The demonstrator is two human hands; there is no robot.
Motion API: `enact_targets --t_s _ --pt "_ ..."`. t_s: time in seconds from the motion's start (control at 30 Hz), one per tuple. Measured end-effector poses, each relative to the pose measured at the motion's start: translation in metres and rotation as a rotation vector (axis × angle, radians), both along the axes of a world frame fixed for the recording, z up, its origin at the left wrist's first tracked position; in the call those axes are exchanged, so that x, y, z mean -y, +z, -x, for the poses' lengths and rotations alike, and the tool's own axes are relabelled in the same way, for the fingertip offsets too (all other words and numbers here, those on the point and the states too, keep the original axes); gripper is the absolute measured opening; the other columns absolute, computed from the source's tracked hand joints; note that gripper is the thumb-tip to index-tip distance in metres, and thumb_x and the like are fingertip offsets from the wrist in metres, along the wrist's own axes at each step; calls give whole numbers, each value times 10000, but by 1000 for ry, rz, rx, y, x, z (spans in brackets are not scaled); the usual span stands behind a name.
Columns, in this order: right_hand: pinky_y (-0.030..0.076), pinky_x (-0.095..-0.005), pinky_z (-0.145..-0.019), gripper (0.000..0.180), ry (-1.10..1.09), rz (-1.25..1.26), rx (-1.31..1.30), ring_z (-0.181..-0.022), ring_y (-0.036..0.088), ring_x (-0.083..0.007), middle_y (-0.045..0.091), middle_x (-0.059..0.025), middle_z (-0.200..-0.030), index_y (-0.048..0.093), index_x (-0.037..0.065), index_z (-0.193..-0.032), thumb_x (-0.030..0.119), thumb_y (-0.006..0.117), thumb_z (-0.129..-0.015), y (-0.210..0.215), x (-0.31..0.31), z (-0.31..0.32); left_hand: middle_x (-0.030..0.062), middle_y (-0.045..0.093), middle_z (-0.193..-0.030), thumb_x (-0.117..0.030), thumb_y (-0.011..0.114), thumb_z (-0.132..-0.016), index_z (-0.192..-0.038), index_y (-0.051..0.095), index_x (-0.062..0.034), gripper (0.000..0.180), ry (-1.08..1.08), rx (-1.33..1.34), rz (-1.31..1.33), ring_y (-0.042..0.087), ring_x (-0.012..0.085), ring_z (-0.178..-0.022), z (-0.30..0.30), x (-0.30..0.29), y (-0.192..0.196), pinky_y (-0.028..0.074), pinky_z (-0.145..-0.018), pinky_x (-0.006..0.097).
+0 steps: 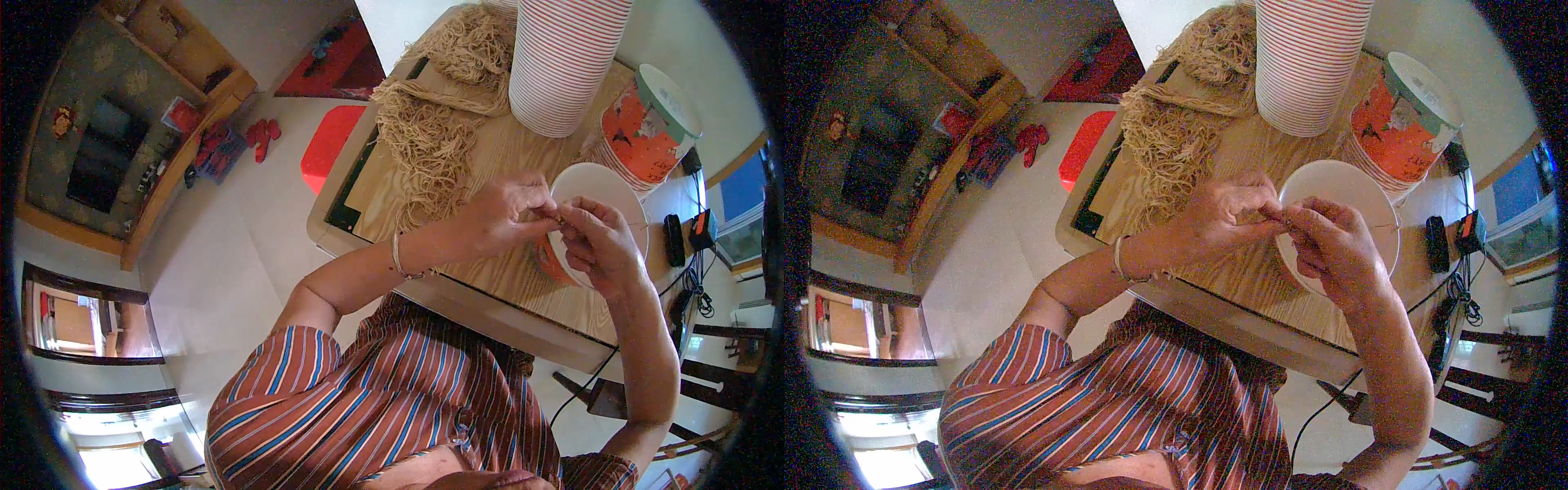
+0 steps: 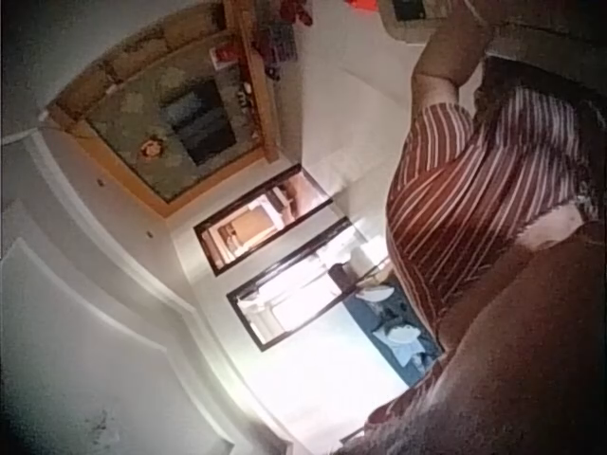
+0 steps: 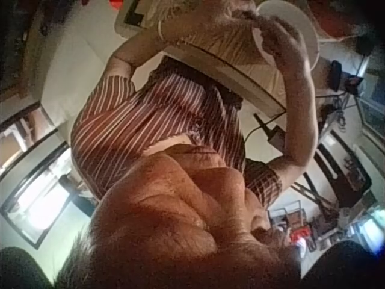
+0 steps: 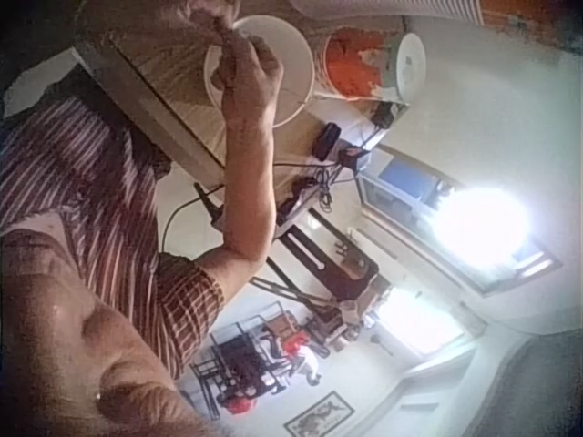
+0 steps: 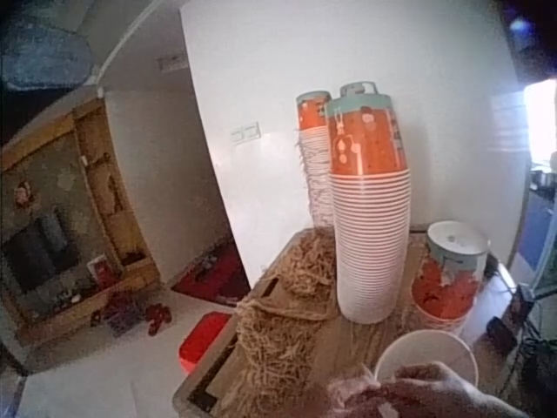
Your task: Tying elastic strings to paper cups and organizing stacks of cups for packaging.
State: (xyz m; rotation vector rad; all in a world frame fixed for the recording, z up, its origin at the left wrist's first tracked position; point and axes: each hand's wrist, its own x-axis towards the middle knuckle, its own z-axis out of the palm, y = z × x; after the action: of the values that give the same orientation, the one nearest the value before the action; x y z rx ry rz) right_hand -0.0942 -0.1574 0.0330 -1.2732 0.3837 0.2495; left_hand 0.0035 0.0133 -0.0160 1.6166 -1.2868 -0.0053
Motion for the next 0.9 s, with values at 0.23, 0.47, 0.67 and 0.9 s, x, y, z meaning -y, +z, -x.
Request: enact_targets --t_s 0.23,0.47,0.67,0.9 --pt "293 -207 -393 161 -10 54 16 -467 369 -40 448 41 -629 601 49 -889 209 607 -902 2 0 3 68 596 -886 -149 691 -822 -918 654 -43 148 -26 -182 -52 612 196 -838 3 -1 10 491 -721 306" --pt "347 -212 -401 149 -22 91 99 -483 429 -53 469 36 -648 601 51 -944 192 608 -899 -1 4 4 65 603 -874 -82 651 -816 -927 663 -36 120 -46 -234 -39 604 179 -857 2 -1 6 478 -761 289" --pt "353 -214 -400 152 6 122 111 -479 437 -56 483 31 -661 584 42 -971 163 620 -887 -1 0 8 40 636 -871 -83 639 -827 -912 665 -36 101 -68 -434 -27 599 127 -871 1 0 0 474 -783 285" --pt "310 -192 -414 116 0 449 155 -488 375 -14 473 66 -674 573 75 -988 90 607 -879 7 -11 7 39 643 -869 -102 665 -821 -904 669 -36 106 -50 -449 -47 603 126 -859 1 0 -1 473 -778 291"
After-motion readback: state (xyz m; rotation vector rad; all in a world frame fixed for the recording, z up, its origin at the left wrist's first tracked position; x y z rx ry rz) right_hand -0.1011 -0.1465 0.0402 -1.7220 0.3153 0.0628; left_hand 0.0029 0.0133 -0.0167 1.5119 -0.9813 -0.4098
